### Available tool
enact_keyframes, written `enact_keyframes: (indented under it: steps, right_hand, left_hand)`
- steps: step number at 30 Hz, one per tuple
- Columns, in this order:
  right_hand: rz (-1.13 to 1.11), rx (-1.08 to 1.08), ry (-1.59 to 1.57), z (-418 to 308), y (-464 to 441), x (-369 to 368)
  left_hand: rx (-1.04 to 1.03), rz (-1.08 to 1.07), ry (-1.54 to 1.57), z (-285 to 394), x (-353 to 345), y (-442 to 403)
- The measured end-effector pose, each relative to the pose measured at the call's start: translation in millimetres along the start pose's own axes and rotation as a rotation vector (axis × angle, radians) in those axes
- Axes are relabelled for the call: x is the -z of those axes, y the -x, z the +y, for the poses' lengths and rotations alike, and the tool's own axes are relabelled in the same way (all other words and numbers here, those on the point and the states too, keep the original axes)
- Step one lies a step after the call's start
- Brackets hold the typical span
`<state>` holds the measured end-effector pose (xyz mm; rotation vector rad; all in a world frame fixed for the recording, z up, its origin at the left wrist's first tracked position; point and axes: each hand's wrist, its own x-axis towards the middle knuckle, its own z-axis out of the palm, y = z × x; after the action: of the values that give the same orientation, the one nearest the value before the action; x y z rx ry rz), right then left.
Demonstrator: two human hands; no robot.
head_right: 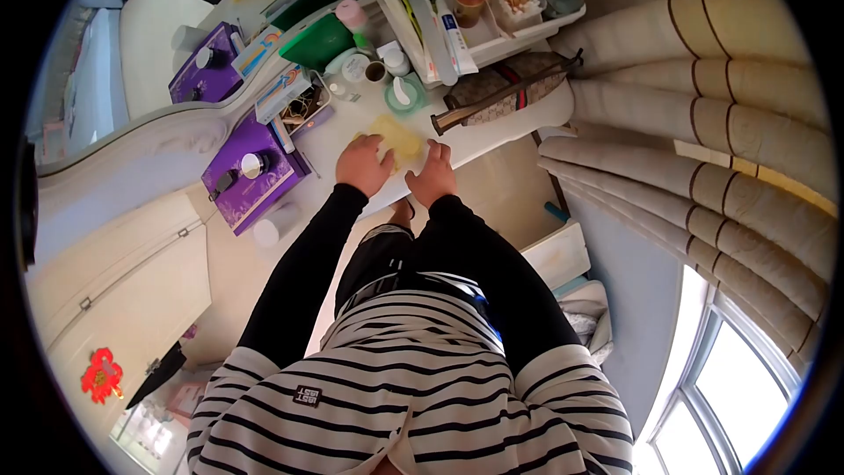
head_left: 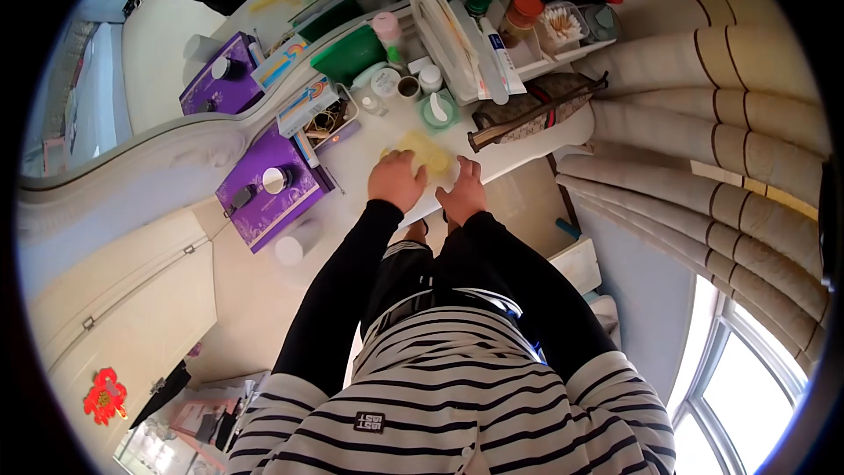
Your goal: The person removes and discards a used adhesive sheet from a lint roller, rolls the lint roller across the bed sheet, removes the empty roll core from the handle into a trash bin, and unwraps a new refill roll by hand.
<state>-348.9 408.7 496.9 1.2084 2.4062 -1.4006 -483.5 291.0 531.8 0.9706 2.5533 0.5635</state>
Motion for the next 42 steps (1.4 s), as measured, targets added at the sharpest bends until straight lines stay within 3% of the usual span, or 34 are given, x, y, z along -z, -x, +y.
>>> enact_keyframes:
  steps: [7,11,14,17,20,26,32,35,42]
  right_hand:
    - [0.111,-0.191,-0.115,11,8,-29]
    - [-0.043,-0.225,-0.343,24,4,-50]
    - [-0.131,-0.185,-0.421,41,-7,-73]
    - [-0.242,-0.305,-0.684,20,-3,-61]
    - [-0.285,-0.395,-0.800,20,-2,-63]
    - [-0.158,-0.296,-0.801,48,0,-95]
    - [-0.198,-0.363,-0.680,41,6,-88]
    - [-0.210,-0.370,-0.661,34,9,-78]
    - [-0.105,-0.261,-0.181,0,21,-38]
  left_hand:
    - [0.053,-0.186,0.031,-11,-12,31]
    - [0.058,-0.256,-0.034,-13,-35,24]
    - [-0.043,-0.078,-0.009,-21,-48,26]
    - [-0.053,-0.085,-0.004,-35,-56,30]
    - [0.025,-0.280,-0.029,-29,-41,28]
    - [0.074,-0.305,0.023,-27,-34,31]
    - [0.302,-0.106,-0.019,-10,-26,31]
    - [0.127,0.099,0.109,-8,-24,25]
    - [0.048,-0.053,-0.074,-2,-19,-15]
